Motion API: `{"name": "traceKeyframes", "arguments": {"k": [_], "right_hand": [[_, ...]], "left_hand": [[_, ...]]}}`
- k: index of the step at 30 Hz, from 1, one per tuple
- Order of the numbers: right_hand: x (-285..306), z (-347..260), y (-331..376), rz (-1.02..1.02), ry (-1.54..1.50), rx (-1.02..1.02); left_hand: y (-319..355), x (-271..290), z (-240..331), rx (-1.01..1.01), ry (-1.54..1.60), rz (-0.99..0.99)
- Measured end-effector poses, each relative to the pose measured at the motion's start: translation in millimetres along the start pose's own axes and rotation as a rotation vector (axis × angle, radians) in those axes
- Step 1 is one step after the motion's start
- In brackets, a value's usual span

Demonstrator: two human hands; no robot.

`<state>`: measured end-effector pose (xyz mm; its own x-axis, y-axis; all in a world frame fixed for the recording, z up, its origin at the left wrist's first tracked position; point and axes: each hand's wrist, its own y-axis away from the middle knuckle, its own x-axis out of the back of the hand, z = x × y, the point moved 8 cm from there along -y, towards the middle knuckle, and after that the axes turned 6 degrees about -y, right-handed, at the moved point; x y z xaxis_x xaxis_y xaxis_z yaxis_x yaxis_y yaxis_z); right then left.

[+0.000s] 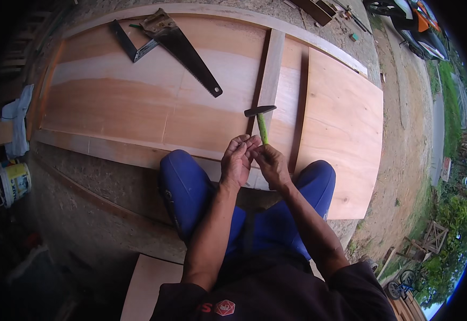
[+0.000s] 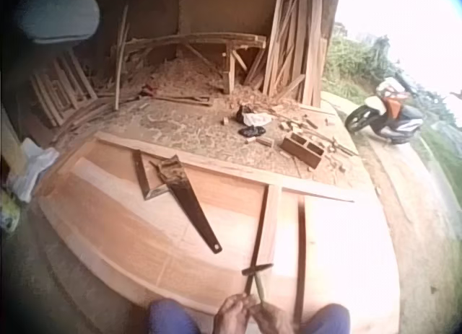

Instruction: The person cuts a small wooden block with a hand saw, then positions a wooden strip onto a larger plywood sheet. They use a hammer to tap the strip into place and drive nails to secure it. Finally, they retrieve a large plywood sheet from a stack.

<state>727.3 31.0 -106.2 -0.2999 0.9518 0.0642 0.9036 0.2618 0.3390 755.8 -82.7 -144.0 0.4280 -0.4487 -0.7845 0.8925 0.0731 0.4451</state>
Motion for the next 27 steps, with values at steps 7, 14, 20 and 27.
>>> {"name": "traceKeyframes", "arguments": {"k": [7,14,20,27], "right_hand": [[44.2,-31.3,22.8,0.003,0.379,0.062],[77.6,-22.0,18.6,0.048,0.505,0.188],[97.7,-5.3,32.7,0.298,0.227,0.017],[99.6,47.9,99.7,0.241,-0.100,-0.375]], "left_hand": [[-6.6,5.5,9.0,0.154,-0.474,-0.039],[-9.9,-69.4,-12.6,0.286,-1.612,-0.392],[-39.2,-68.4,-38.9,0.214,-1.758,-0.479],[-58.0,-22.9,-63.8,0.342,-2.096,-0.659]]}}
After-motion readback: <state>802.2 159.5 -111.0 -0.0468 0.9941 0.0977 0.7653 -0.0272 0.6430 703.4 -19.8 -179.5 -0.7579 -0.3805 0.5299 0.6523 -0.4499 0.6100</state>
